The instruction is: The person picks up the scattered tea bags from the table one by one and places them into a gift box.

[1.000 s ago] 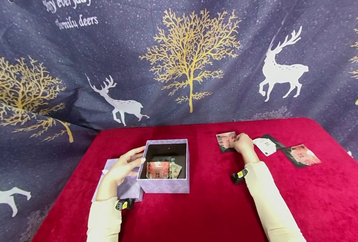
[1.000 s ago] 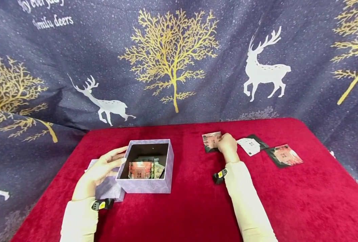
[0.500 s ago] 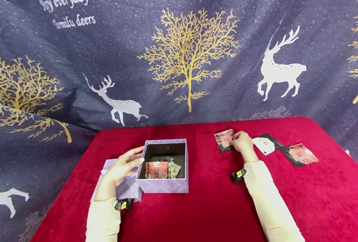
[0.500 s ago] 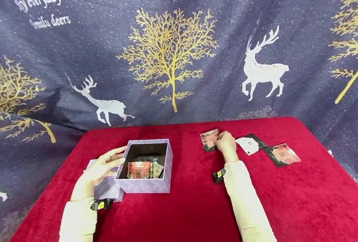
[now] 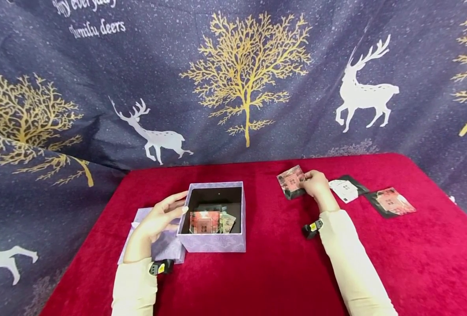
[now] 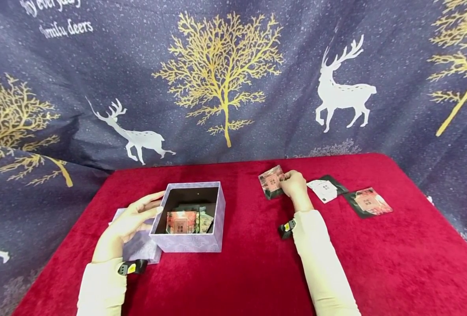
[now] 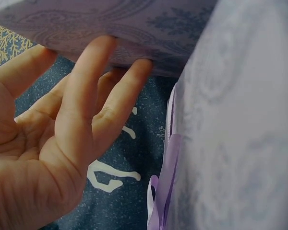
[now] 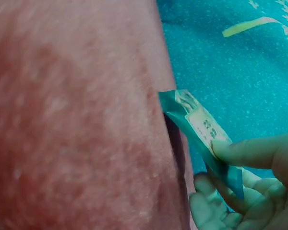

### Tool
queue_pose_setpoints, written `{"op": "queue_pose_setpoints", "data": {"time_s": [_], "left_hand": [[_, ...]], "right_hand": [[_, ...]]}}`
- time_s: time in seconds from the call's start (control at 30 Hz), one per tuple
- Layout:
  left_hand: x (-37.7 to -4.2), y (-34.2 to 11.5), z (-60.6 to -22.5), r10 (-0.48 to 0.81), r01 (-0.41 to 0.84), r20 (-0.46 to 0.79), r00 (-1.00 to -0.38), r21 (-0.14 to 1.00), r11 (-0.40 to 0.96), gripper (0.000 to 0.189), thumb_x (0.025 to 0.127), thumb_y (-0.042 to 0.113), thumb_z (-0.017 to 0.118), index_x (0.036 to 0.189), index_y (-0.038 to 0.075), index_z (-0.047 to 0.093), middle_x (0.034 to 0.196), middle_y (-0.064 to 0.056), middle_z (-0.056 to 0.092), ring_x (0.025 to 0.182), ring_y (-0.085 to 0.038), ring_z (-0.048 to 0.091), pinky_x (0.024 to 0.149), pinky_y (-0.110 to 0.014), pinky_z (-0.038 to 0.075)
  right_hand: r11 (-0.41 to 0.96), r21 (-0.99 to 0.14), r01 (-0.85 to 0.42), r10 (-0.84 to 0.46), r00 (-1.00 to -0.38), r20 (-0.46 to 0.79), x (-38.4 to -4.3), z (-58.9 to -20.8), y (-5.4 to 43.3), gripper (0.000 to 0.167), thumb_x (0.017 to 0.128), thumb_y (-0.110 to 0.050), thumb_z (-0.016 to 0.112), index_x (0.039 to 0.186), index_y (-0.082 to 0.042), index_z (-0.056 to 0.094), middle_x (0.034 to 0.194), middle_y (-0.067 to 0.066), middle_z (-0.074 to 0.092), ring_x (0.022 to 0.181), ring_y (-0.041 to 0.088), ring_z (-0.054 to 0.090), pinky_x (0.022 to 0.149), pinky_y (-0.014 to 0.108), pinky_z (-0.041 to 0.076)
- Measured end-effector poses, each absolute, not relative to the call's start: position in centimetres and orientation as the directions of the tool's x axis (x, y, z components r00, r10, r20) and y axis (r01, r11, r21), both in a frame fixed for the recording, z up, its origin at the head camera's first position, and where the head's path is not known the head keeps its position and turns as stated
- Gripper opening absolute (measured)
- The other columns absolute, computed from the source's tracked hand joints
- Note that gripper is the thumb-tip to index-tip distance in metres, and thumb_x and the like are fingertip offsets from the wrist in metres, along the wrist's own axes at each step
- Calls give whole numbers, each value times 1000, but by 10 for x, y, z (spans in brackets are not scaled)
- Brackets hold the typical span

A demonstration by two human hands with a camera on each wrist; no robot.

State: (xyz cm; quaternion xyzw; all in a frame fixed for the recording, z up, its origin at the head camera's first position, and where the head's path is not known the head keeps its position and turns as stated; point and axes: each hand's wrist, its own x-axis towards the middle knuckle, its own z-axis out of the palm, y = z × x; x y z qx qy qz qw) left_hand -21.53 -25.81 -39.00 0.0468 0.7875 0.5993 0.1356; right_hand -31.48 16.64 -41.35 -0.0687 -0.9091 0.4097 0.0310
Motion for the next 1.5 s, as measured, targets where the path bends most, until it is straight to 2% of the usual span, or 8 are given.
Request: {"op": "queue_pose_setpoints", "data": {"time_s": [0.13,0.27,0.63,0.87,1.0,1.2,1.3,1.5], "left_hand": [[-215,-258,-390,237,-88,-157,-959,957,276,58,95,16,56,148,11,32,147,-23,38,125,-39,46,85,-48,49],[-215,-258,-390,238,-86,-154,-959,958,272,58,95,15,56,148,11,32,147,-23,38,125,-38,47,85,-47,49],[-216,-257,-390,241,-85,-152,-959,959,269,58,95,14,55,148,10,32,147,-23,38,126,-38,45,85,-46,49],[-216,-257,-390,240,-91,-158,-958,959,268,58,95,15,55,148,11,32,147,-23,37,128,-40,43,86,-46,49],[-215,-258,-390,237,-94,-161,-958,958,269,58,95,15,55,148,11,32,147,-23,37,127,-39,44,86,-47,49],[-215,-257,-389,236,-92,-160,-958,958,272,58,95,15,55,148,11,32,147,-23,37,127,-39,45,86,-48,49],[-215,-257,-389,233,-91,-158,-959,957,276,58,95,15,55,148,11,32,147,-23,38,127,-39,44,86,-47,49],[-215,-257,-389,235,-89,-156,-959,957,275,58,95,15,55,148,11,32,147,-23,38,127,-38,45,85,-47,49]], "right_hand": [[464,-876,133,127,-988,-83,-317,-413,165,30,80,2,63,106,15,56,83,13,55,64,11,53,55,22,51],[330,-928,172,103,-984,-145,-318,-411,163,30,82,5,59,109,15,53,85,7,51,58,4,51,49,19,49],[155,-969,195,28,-981,-193,-314,-404,161,30,85,7,51,114,15,49,77,-2,52,52,1,50,57,22,54],[81,-974,211,-37,-976,-214,-313,-401,161,19,89,7,44,107,10,48,69,-5,54,56,2,53,59,21,54],[80,-979,187,-51,-980,-191,-312,-399,160,16,90,6,43,105,10,48,66,-9,55,60,0,55,59,17,51],[43,-983,180,-74,-980,-183,-310,-395,160,10,90,5,46,98,3,52,66,-10,54,60,0,50,59,15,47],[-30,-982,188,-127,-975,-182,-309,-392,159,9,91,4,46,96,-2,51,68,-9,56,62,1,53,63,18,49],[-171,-968,184,-227,-963,-143,-307,-385,157,12,92,7,42,96,-2,48,72,-5,61,67,5,60,67,22,52]]}}
